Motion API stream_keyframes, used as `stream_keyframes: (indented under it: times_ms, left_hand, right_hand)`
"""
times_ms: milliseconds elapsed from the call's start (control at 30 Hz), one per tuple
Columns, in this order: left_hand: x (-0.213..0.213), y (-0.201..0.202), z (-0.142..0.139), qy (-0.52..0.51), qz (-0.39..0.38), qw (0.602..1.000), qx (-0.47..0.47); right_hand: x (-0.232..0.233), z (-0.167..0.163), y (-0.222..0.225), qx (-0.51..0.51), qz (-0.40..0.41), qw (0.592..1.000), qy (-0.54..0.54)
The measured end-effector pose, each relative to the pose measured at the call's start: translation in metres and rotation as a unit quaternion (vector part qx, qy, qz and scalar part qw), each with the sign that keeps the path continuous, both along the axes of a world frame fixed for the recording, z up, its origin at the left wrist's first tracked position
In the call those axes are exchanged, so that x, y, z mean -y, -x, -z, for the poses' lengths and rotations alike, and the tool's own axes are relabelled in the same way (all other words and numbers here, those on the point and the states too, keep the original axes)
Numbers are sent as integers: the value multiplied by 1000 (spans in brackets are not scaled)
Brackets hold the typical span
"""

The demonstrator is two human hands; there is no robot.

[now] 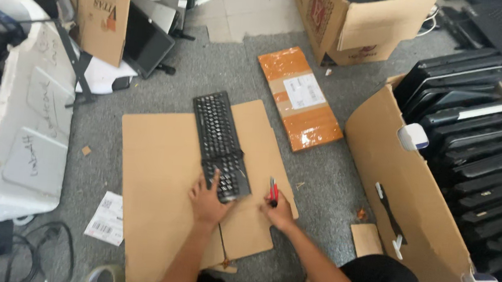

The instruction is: The person sits on the floor and uses a utility knife to cut a flattened cardboard box into strips, cutting along the fold lines and trimming edges while a keyboard rests beside the work.

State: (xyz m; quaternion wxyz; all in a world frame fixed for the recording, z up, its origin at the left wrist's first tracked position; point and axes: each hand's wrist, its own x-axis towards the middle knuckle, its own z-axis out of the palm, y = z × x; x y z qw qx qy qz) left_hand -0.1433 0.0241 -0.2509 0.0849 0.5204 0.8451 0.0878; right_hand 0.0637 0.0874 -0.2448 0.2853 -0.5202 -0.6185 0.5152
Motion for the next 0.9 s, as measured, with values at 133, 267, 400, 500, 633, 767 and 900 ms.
stream_keyframes:
  times_ms: [133, 267, 400, 500, 633, 767, 900]
  left_hand:
    - [-39, 51, -22, 4, -25, 997, -75]
    - [-69, 111, -40, 24, -16, 992, -125]
    - [-72, 173, -70, -46, 12, 969, -243]
    - [-49, 225, -102, -57, 52, 974, -211]
    - [5, 272, -137, 3, 45, 971, -233]
    - [62, 281, -140, 23, 1, 968, -250]
    - [97, 278, -131, 48, -57, 971, -228]
  right_hand:
    - [6, -1, -1, 10, 1, 1000, 8]
    - [5, 1, -3, 25, -3, 1000, 5]
    - [6, 12, -4, 38, -7, 999, -9]
    - [5, 15, -3, 65, -14, 994, -87]
    - [-9, 11, -5, 264, 3, 958, -111]
    - [-16, 1, -8, 382, 27, 923, -39]
    - [-18, 8, -11, 380, 50, 924, -14]
